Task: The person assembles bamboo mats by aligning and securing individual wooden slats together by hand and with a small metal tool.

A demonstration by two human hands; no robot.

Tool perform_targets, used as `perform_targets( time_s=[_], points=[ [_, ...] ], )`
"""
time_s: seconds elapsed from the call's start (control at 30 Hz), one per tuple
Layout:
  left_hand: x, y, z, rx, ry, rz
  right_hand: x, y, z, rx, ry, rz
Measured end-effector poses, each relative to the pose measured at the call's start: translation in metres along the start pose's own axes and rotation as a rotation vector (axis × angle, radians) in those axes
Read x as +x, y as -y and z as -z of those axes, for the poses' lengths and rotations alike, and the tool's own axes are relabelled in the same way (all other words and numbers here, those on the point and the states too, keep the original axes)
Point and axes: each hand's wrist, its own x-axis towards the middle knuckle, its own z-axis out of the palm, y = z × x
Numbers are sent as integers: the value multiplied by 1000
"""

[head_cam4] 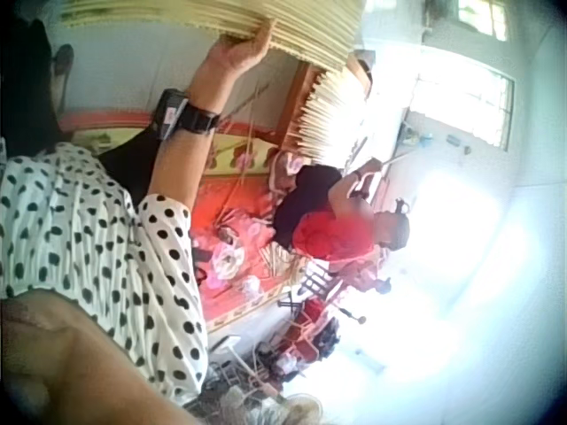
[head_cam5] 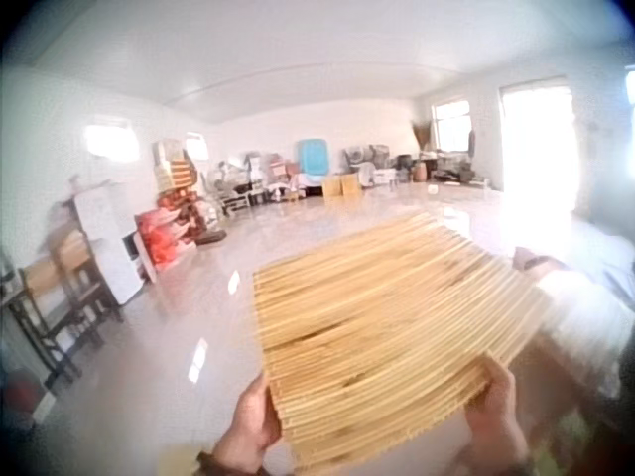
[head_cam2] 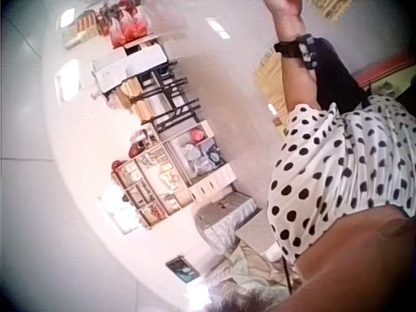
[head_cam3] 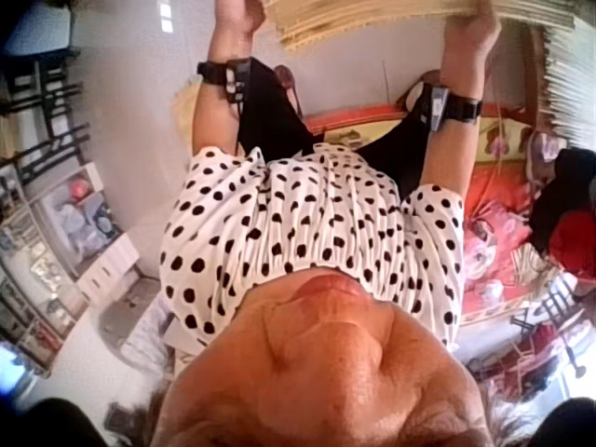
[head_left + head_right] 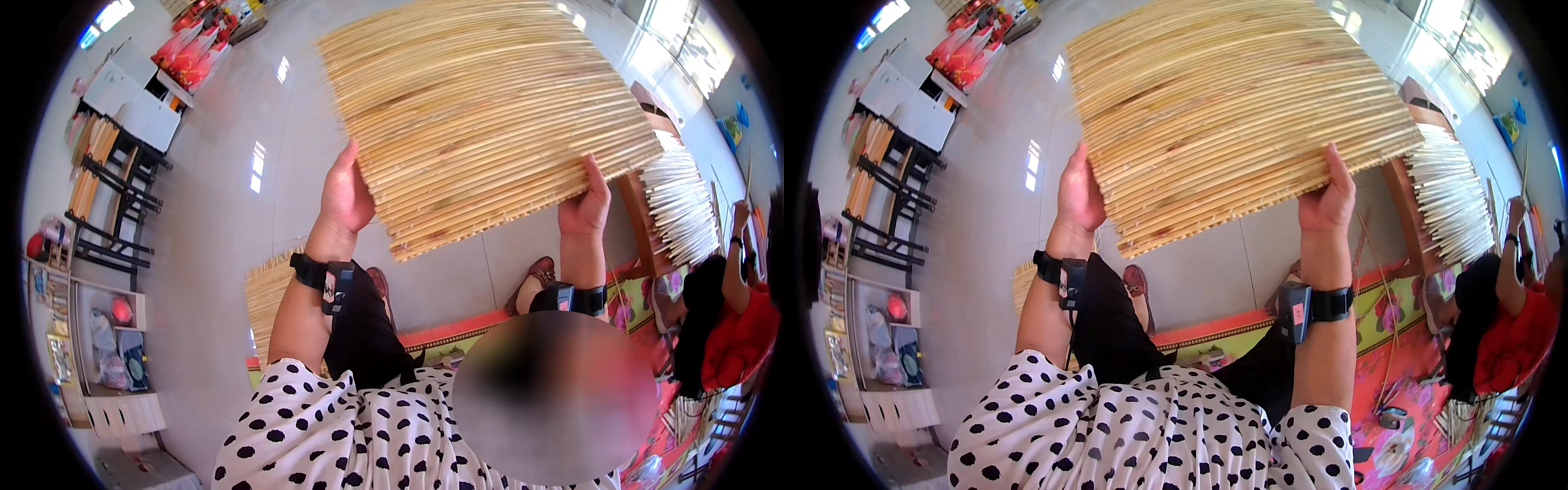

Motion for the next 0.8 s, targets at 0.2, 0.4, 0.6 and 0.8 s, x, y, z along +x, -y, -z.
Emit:
perform_targets(
  time_s=[0.2,0.4,0.6,0.8],
  points=[
    [-5,-3,3,-47,42,191,5,0,11,-15,-27,-20],
    [-8,-3,2,5,-44,254,5,0,12,-74,-61,-23],
    [-6,-2,8,57,31,224,12,2,24,-100,-30,-7],
    [-10,-7,7,93,55,182,9,4,20,-69,23,41]
  ],
)
